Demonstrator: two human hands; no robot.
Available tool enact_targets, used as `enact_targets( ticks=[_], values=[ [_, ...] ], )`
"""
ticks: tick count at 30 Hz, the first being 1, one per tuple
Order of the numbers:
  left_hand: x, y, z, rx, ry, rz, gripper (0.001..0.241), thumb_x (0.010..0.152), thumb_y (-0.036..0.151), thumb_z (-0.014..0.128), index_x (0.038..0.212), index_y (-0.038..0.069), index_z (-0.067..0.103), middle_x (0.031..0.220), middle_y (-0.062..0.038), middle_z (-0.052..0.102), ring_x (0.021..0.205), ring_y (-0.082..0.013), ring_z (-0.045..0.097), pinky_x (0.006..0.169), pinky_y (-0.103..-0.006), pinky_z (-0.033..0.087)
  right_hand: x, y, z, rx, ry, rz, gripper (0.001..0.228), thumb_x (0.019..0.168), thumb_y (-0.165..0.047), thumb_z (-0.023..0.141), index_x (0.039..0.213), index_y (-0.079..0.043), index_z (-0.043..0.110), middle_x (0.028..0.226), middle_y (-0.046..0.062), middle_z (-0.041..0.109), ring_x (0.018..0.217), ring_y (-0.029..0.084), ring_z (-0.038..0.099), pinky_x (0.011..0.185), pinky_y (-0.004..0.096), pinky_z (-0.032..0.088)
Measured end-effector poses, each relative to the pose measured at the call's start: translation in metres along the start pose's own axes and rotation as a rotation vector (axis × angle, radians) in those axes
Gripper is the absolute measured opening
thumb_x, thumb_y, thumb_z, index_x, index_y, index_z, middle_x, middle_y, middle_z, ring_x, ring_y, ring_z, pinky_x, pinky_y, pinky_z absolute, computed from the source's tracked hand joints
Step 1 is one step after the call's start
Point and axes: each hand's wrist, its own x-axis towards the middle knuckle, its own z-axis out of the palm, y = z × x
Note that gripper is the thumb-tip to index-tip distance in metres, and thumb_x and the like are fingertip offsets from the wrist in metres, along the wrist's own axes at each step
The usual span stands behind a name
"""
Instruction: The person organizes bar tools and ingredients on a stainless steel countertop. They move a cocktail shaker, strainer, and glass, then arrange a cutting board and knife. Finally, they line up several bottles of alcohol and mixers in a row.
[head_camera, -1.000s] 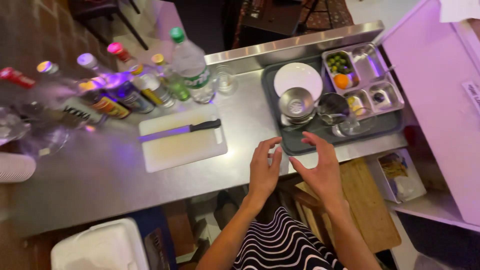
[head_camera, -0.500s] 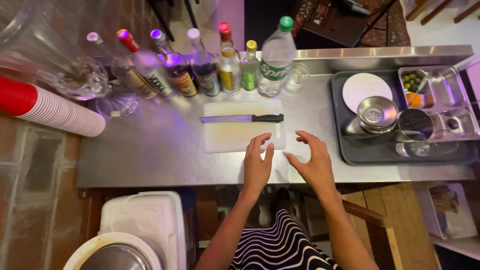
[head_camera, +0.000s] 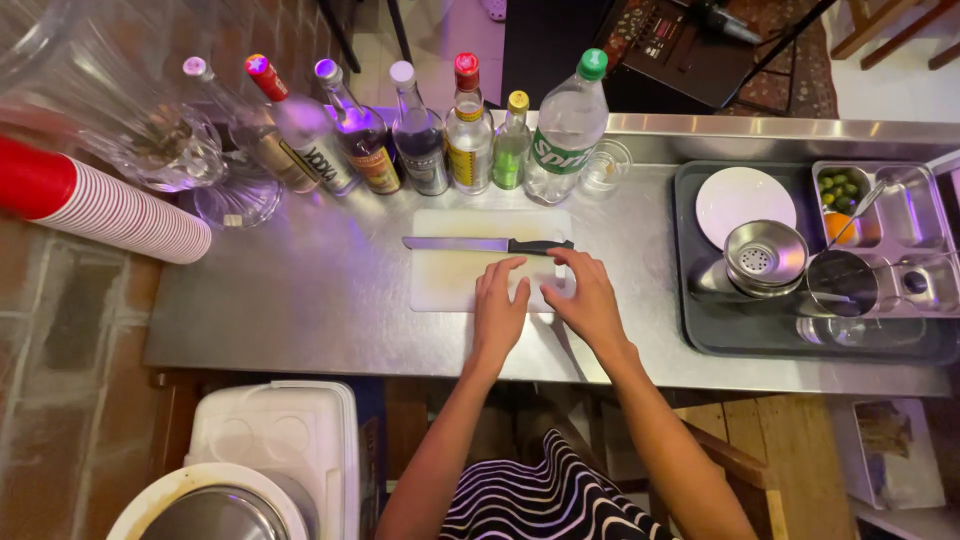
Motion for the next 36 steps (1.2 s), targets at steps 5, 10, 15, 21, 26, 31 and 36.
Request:
enact_targets(
  ticks=[5,10,15,21,26,31,36],
  values=[
    [0.015,-0.025,0.012,0.05,0.041,-0.043,0.035,0.091,0.01,0.067,0.126,0.01,0.063,0.126,-0.013,0.064,0.116,-0.0381,0.056,0.102,-0.0452,0.044,0.019,0.027,0.011,0.003,-0.034,-0.019,0.054,0.077,-0.014,0.08,0.129,-0.013,0.064,0.117,0.009,0.068,0.111,0.031,0.059,0.098,0.04,0.048],
    [0.023,-0.045,0.014,0.088,0.073,-0.082,0.035,0.093,0.011,0.067,0.127,0.009,0.062,0.126,-0.015,0.064,0.117,-0.0394,0.055,0.103,-0.0459,0.044,0.034,0.046,0.023,-0.009,-0.092,-0.017,0.056,0.076,-0.013,0.079,0.129,-0.012,0.064,0.121,0.009,0.068,0.111,0.033,0.058,0.099,0.041,0.048],
    [0.032,-0.083,0.016,0.256,0.096,-0.129,0.047,0.088,0.012,0.071,0.134,0.007,0.059,0.142,-0.021,0.05,0.131,-0.0432,0.044,0.11,-0.0487,0.038,0.045,0.083,0.059,-0.155,-0.112,-0.103,0.071,0.074,-0.023,0.082,0.139,-0.011,0.057,0.145,0.015,0.053,0.132,0.038,0.047,0.106,0.048,0.042],
    [0.04,-0.111,0.003,0.47,0.091,-0.153,0.063,0.084,0.014,0.075,0.143,0.006,0.052,0.155,-0.023,0.033,0.142,-0.0455,0.03,0.113,-0.0561,0.031,0.042,0.1,0.088,-0.37,-0.172,0.028,0.062,0.08,-0.028,0.076,0.138,-0.02,0.059,0.151,0.008,0.049,0.138,0.029,0.045,0.105,0.056,0.034],
    [0.04,-0.12,-0.009,0.5,0.095,-0.179,0.063,0.084,0.017,0.076,0.143,0.011,0.052,0.159,-0.021,0.03,0.146,-0.0443,0.028,0.114,-0.0575,0.03,0.041,0.081,0.079,-0.363,-0.18,0.12,0.056,0.081,-0.025,0.076,0.135,-0.023,0.062,0.147,0.007,0.052,0.131,0.03,0.048,0.102,0.053,0.038],
    [0.033,-0.122,-0.019,0.557,0.149,-0.182,0.061,0.083,0.019,0.079,0.139,0.024,0.056,0.16,-0.021,0.027,0.148,-0.0451,0.024,0.115,-0.0592,0.027,0.029,0.073,0.072,-0.32,-0.167,0.143,0.048,0.082,-0.02,0.075,0.129,-0.024,0.069,0.142,0.009,0.053,0.122,0.03,0.054,0.098,0.049,0.042],
    [0.026,-0.124,-0.025,0.586,0.202,-0.339,0.104,0.071,0.027,0.088,0.154,0.005,0.03,0.156,-0.026,0.026,0.145,-0.0446,0.023,0.112,-0.0605,0.026,0.02,0.065,0.07,-0.121,-0.107,0.313,0.059,0.079,-0.026,0.077,0.136,-0.019,0.063,0.13,0.013,0.053,0.101,0.034,0.064,0.091,0.043,0.053]
  ],
)
